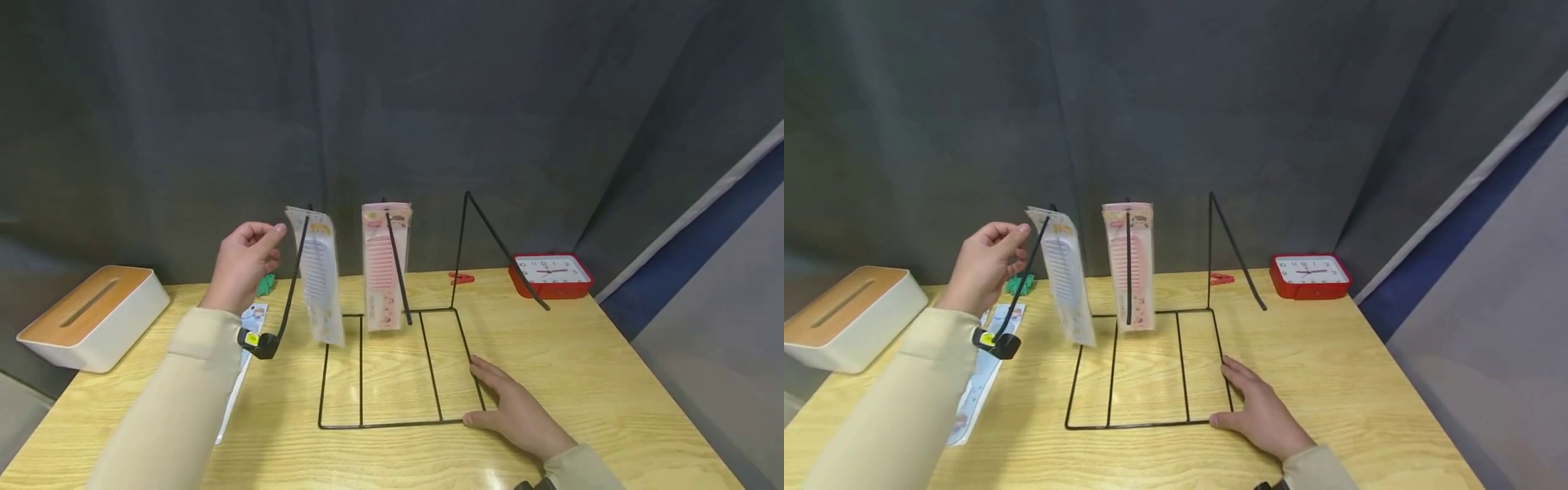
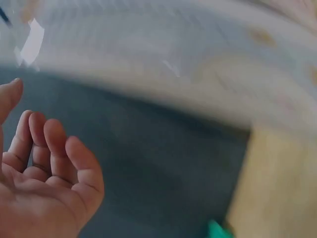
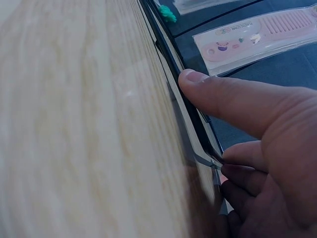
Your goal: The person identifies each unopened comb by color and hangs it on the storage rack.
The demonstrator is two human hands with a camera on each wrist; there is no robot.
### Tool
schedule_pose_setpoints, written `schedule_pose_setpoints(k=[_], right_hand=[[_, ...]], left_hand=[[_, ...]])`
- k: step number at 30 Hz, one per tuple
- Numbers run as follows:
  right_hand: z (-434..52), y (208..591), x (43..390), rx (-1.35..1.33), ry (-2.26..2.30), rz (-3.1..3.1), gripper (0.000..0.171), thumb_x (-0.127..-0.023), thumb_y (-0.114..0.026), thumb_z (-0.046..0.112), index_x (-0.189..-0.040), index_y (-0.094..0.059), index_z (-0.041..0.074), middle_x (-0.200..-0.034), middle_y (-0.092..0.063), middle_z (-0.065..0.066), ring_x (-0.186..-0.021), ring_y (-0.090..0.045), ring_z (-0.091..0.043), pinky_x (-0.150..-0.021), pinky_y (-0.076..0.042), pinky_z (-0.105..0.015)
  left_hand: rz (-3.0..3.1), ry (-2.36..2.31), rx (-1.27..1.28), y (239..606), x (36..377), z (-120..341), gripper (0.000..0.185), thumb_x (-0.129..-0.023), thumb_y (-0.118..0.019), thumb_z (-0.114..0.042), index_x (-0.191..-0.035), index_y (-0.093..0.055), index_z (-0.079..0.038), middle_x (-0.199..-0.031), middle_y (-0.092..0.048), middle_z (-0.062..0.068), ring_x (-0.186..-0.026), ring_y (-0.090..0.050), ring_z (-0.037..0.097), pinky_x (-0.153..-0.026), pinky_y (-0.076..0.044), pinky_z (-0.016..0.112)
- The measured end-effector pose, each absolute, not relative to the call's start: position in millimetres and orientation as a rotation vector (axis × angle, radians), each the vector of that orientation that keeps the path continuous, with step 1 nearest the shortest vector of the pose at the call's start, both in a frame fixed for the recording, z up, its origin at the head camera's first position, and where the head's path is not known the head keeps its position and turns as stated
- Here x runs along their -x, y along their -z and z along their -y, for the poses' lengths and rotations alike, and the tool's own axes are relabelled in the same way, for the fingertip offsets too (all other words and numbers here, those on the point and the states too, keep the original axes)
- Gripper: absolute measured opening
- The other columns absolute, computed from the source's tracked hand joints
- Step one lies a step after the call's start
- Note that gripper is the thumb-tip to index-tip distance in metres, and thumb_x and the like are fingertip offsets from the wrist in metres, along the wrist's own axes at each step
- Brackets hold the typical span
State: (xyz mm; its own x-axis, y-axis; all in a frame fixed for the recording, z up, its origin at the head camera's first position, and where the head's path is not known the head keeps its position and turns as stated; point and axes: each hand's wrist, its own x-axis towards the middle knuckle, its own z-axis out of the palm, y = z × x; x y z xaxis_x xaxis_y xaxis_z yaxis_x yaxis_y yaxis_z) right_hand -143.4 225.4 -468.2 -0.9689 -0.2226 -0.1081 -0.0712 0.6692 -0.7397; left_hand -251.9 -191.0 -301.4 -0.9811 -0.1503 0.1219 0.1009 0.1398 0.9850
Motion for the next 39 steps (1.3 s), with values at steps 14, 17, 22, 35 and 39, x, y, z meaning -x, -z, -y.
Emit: schedule_pose_setpoints(k=[14, 17, 22, 35, 39], right_hand=[[-224.9, 468.5, 143.1, 0.236, 1.199, -2.693, 0.097, -0.074, -0.088, 0.044, -0.151, -0.044, 0.005, -0.163, -0.030, -0.004, -0.150, -0.021, -0.036, -0.116, -0.021, -0.059], [-225.8, 468.5, 142.8, 0.243, 1.199, -2.691, 0.096, -0.075, -0.087, 0.044, -0.151, -0.044, 0.005, -0.163, -0.030, -0.004, -0.150, -0.021, -0.035, -0.116, -0.021, -0.059], [-226.6, 468.6, 142.7, 0.266, 1.187, -2.695, 0.094, -0.076, -0.087, 0.042, -0.151, -0.044, 0.004, -0.164, -0.029, -0.004, -0.150, -0.021, -0.036, -0.116, -0.022, -0.059], [-224.1, 467.5, 142.2, 0.283, 1.174, -2.698, 0.093, -0.077, -0.086, 0.040, -0.151, -0.043, 0.002, -0.164, -0.028, -0.006, -0.150, -0.021, -0.036, -0.116, -0.022, -0.059], [-224.3, 467.8, 142.2, 0.281, 1.173, -2.705, 0.093, -0.077, -0.086, 0.041, -0.151, -0.044, 0.003, -0.164, -0.029, -0.005, -0.150, -0.021, -0.037, -0.116, -0.022, -0.060]], left_hand=[[2.524, 1.667, -0.494, 450.2, 274.3, 276.9, 0.057, -0.103, -0.056, -0.031, -0.147, -0.039, -0.001, -0.137, -0.048, 0.018, -0.101, -0.060, 0.024, -0.080, -0.051, 0.034], [2.631, 1.577, -0.484, 460.6, 274.2, 280.1, 0.062, -0.103, -0.055, -0.027, -0.153, -0.031, 0.000, -0.150, -0.037, 0.027, -0.115, -0.057, 0.035, -0.093, -0.048, 0.044], [2.880, 1.311, -0.382, 465.8, 275.6, 285.0, 0.077, -0.098, -0.062, -0.026, -0.156, -0.020, 0.004, -0.156, -0.025, 0.033, -0.140, -0.031, 0.051, -0.112, -0.029, 0.060], [2.981, 1.044, -0.242, 456.8, 259.8, 286.6, 0.048, -0.094, -0.068, -0.022, -0.126, -0.053, 0.011, -0.119, -0.056, 0.030, -0.105, -0.055, 0.042, -0.087, -0.046, 0.051], [2.915, 1.086, -0.210, 439.9, 247.3, 283.6, 0.035, -0.098, -0.062, -0.025, -0.119, -0.060, 0.003, -0.118, -0.058, 0.022, -0.098, -0.053, 0.032, -0.080, -0.043, 0.044]])
